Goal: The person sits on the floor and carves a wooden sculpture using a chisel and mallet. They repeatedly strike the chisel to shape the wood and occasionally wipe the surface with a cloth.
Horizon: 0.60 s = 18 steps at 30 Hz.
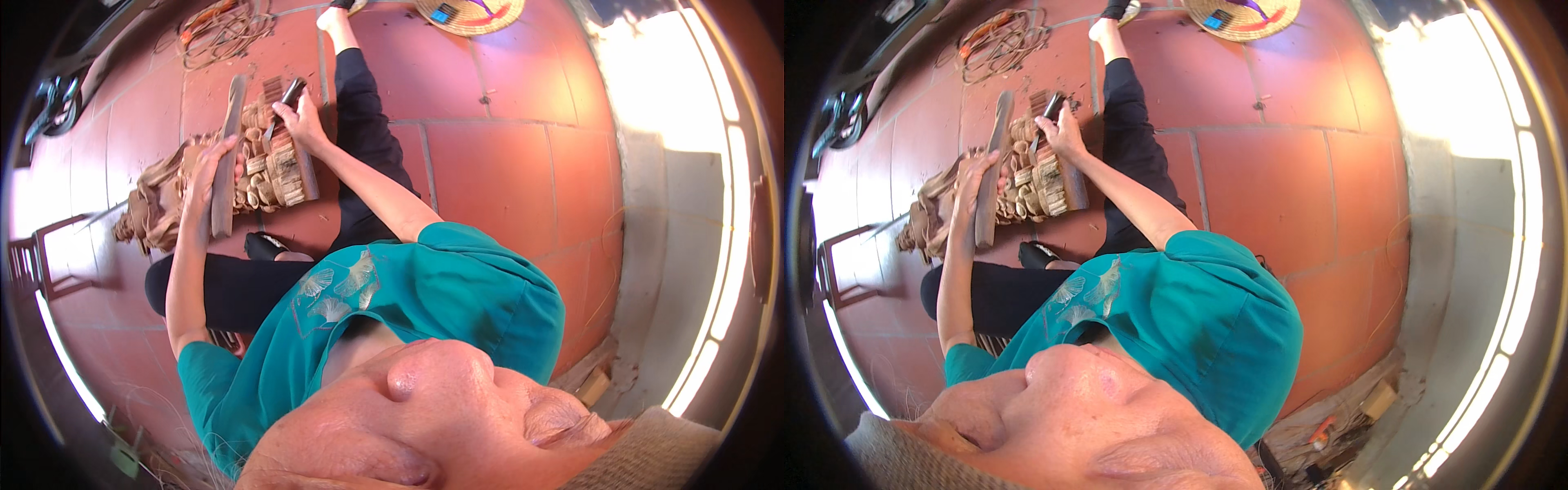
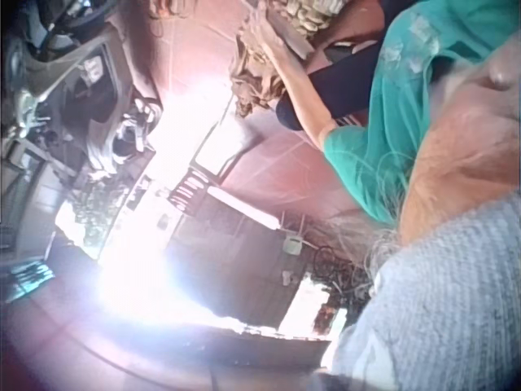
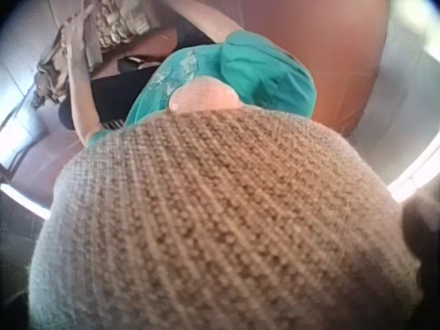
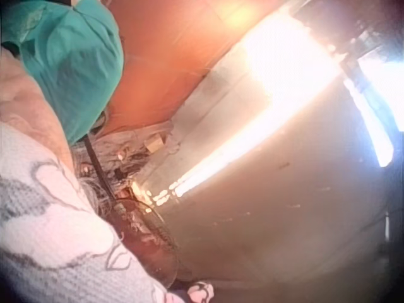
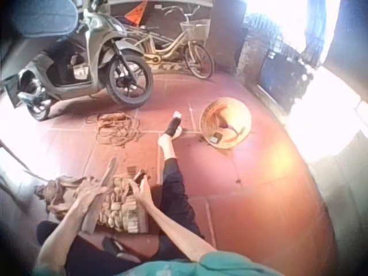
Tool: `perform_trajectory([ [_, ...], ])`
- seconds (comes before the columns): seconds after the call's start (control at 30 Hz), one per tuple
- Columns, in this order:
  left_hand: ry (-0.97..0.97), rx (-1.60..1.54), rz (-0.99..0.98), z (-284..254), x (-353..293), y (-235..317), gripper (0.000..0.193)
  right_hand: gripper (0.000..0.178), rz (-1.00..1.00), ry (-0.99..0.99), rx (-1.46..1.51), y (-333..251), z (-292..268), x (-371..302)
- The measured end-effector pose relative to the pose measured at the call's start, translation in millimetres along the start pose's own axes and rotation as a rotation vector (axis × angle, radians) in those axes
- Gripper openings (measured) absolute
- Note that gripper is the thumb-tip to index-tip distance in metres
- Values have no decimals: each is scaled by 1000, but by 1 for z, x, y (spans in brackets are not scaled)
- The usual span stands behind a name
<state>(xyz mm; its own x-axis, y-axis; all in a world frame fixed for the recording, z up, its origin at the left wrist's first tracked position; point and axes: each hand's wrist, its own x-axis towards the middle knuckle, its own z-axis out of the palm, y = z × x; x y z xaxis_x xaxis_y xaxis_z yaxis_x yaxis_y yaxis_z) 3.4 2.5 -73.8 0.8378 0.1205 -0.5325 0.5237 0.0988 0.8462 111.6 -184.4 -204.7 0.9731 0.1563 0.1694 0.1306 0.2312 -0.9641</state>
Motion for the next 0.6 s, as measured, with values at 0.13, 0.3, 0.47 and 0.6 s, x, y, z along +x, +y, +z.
perform_trajectory([
  [0.13,5,9,-71,10,-3,-22,29,49,-14,22,-136,-20,6,-14],
  [0.3,13,94,26,30,-4,-34,36,45,-100,81,-205,-24,7,-17],
  [0.47,7,191,43,29,3,-54,45,42,-107,65,-152,-20,6,-19],
  [0.6,-22,242,-7,20,8,-58,50,41,-88,79,-92,-9,11,-16],
])
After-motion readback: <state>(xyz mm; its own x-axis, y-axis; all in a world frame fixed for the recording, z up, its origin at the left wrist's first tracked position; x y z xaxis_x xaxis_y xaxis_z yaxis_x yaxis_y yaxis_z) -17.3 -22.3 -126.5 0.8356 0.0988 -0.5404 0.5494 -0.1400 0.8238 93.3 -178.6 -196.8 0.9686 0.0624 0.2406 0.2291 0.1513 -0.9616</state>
